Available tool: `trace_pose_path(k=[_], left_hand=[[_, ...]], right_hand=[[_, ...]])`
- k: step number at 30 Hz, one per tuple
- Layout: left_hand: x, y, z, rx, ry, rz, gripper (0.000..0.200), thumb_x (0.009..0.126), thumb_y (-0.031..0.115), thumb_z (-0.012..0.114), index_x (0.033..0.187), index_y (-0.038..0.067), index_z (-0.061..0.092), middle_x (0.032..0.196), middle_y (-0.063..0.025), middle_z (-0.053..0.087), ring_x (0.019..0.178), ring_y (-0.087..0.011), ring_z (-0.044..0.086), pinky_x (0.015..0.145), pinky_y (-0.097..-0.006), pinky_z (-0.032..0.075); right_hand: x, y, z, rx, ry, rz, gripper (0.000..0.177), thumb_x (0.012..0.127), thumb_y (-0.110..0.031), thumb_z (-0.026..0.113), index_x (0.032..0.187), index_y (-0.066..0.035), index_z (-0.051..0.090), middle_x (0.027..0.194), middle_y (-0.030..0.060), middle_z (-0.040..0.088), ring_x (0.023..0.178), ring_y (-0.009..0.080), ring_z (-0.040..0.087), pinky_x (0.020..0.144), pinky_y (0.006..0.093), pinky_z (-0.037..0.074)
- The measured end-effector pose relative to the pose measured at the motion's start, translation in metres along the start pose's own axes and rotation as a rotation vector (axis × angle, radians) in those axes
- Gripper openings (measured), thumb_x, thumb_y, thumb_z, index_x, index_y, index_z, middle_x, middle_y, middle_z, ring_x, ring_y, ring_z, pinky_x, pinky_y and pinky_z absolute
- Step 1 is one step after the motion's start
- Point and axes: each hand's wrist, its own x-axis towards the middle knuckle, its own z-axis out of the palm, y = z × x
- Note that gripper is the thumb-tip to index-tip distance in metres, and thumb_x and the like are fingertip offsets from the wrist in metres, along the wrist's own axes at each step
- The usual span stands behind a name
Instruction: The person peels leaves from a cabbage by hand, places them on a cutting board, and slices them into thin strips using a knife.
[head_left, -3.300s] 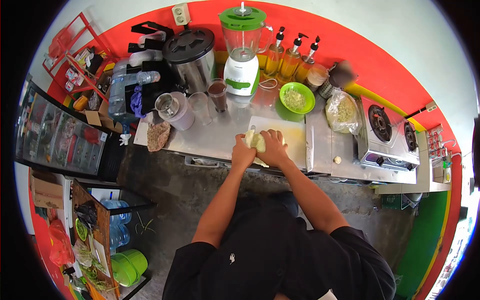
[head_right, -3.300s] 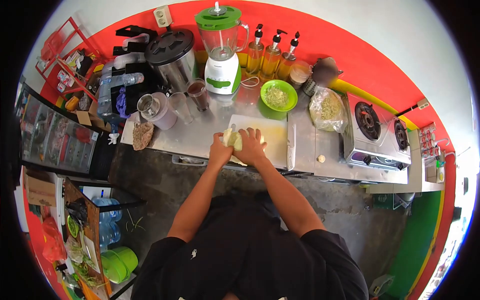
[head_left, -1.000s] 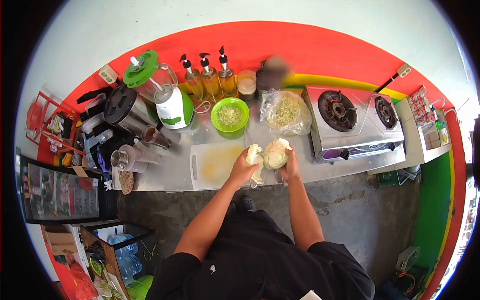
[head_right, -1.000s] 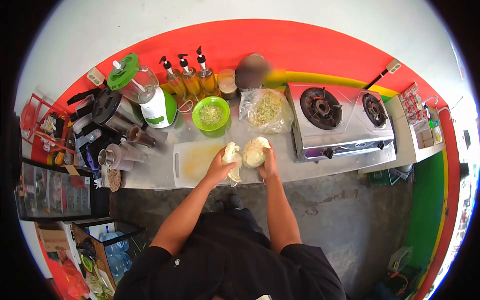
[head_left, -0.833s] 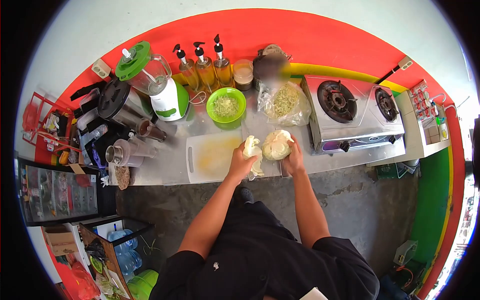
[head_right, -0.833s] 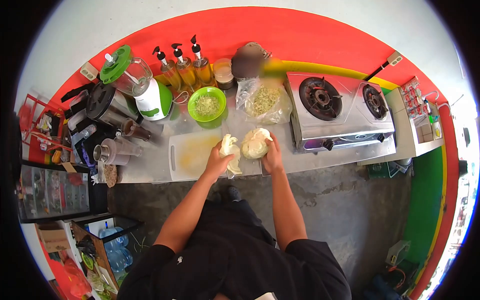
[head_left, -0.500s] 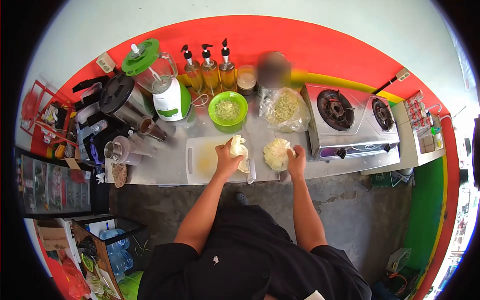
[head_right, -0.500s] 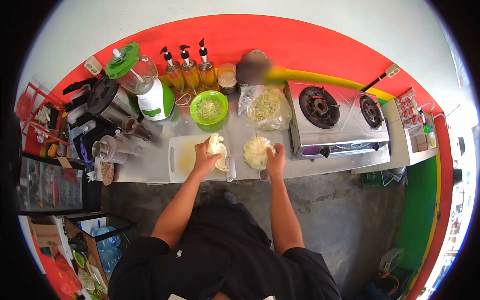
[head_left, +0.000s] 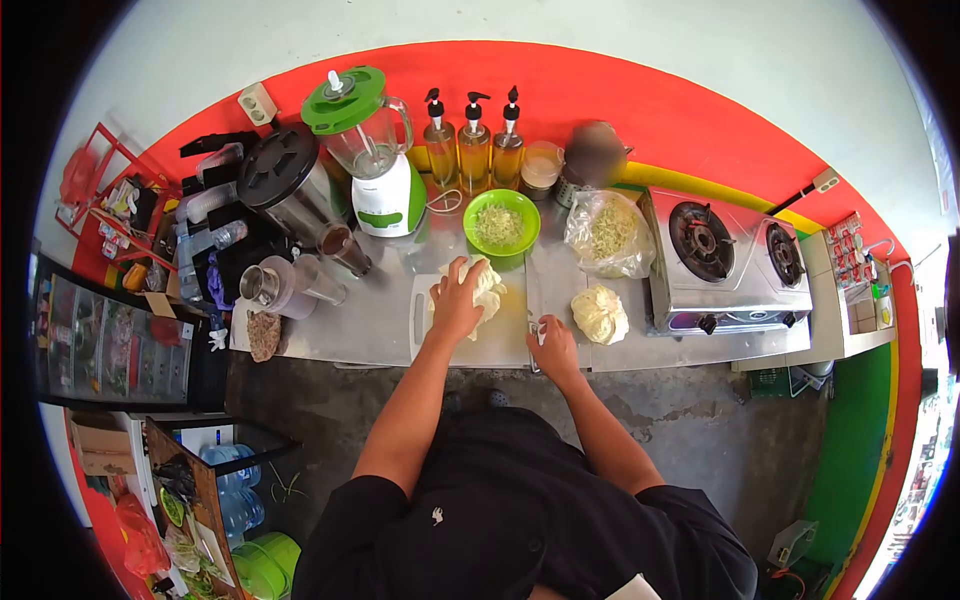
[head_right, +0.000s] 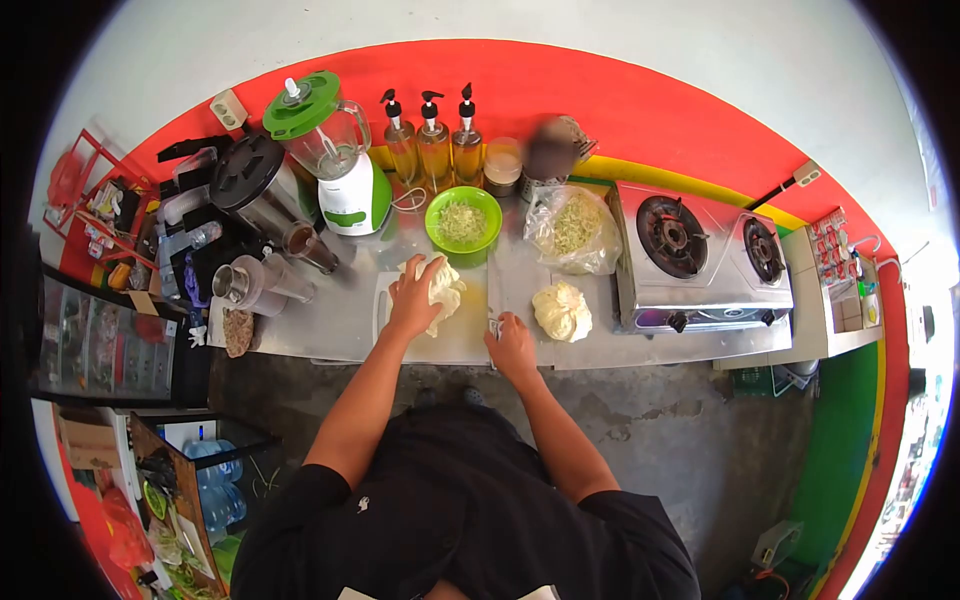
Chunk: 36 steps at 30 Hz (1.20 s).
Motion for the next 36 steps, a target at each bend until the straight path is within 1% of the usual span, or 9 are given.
trace_pose_path(k=[3,6,7,9,14,19,23,25,36], left_hand=[[-0.019,0.015,-0.003,0.193,0.207,-0.065,0.086,0.071,0.015,0.084,0.148,0.025,0.046,0.152,-0.0089,0.034,0.136,-0.0368,0.043,0.108,-0.0547,0.033],[-0.034,0.006,0.015,0.139,0.322,-0.062,0.075,0.072,0.016,0.083,0.140,0.021,0.052,0.148,-0.0075,0.040,0.136,-0.0344,0.041,0.107,-0.0534,0.033],[-0.039,-0.003,0.028,0.141,0.324,-0.075,0.075,0.072,0.016,0.083,0.140,0.021,0.052,0.148,-0.0075,0.040,0.136,-0.0344,0.041,0.107,-0.0534,0.033],[-0.042,-0.015,0.040,-0.037,0.114,-0.052,0.064,0.074,0.019,0.083,0.133,0.018,0.057,0.143,-0.0056,0.046,0.136,-0.0331,0.042,0.107,-0.0538,0.034],[-0.035,-0.014,0.044,0.122,0.209,-0.069,0.051,0.078,0.022,0.081,0.126,0.016,0.063,0.133,-0.0065,0.056,0.132,-0.0311,0.044,0.107,-0.0520,0.033],[-0.025,-0.016,0.049,0.044,0.205,-0.070,0.020,0.085,0.017,0.073,0.104,0.014,0.076,0.107,-0.0063,0.073,0.129,-0.0308,0.049,0.108,-0.0555,0.028],[-0.028,-0.011,0.045,0.109,0.129,-0.045,0.016,0.087,0.014,0.070,0.100,0.017,0.078,0.099,-0.0046,0.076,0.121,-0.0288,0.059,0.109,-0.0564,0.026],[-0.031,-0.010,0.045,0.075,0.017,-0.042,0.017,0.089,0.012,0.067,0.101,0.017,0.079,0.095,-0.0057,0.075,0.118,-0.0261,0.062,0.109,-0.0592,0.024],[-0.032,-0.007,0.040,0.043,-0.040,-0.101,0.018,0.089,0.011,0.064,0.099,0.016,0.079,0.093,-0.0112,0.071,0.110,-0.0255,0.063,0.111,-0.0601,0.020]], right_hand=[[-0.003,0.002,0.013,-0.167,-0.020,0.008,0.044,0.083,-0.026,0.074,0.115,0.000,0.057,0.096,0.0220,0.068,0.091,0.0419,0.066,0.081,0.0505,0.053],[0.000,0.000,0.016,-0.222,-0.062,0.083,0.046,0.083,-0.027,0.072,0.116,0.001,0.055,0.099,0.0250,0.067,0.094,0.0455,0.065,0.083,0.0528,0.052],[0.000,-0.003,0.015,-0.233,-0.087,0.155,0.044,0.083,-0.025,0.070,0.115,0.001,0.054,0.099,0.0265,0.067,0.096,0.0462,0.065,0.084,0.0534,0.052],[-0.001,-0.007,0.012,-0.200,-0.093,0.135,0.043,0.083,-0.022,0.068,0.116,0.002,0.054,0.100,0.0282,0.067,0.096,0.0470,0.064,0.084,0.0536,0.052],[-0.012,0.024,0.024,-0.137,-0.003,0.015,0.041,0.084,-0.015,0.064,0.118,0.006,0.053,0.102,0.0321,0.066,0.094,0.0492,0.064,0.085,0.0535,0.051],[-0.025,0.018,0.013,-0.022,-0.047,-0.055,0.035,0.089,-0.005,0.055,0.121,0.009,0.049,0.095,0.0349,0.065,0.090,0.0542,0.061,0.082,0.0583,0.047],[-0.035,-0.008,0.003,0.083,-0.151,-0.013,0.031,0.094,-0.006,0.054,0.122,0.007,0.050,0.090,0.0338,0.065,0.086,0.0539,0.063,0.078,0.0580,0.048],[-0.036,-0.018,0.003,0.073,-0.162,-0.101,0.025,0.097,-0.008,0.056,0.118,0.005,0.051,0.082,0.0300,0.063,0.077,0.0506,0.063,0.068,0.0555,0.047],[-0.035,-0.042,0.007,-0.125,-0.137,-0.120,0.021,0.099,-0.017,0.060,0.103,0.004,0.056,0.081,0.0295,0.066,0.074,0.0494,0.065,0.065,0.0559,0.051]])
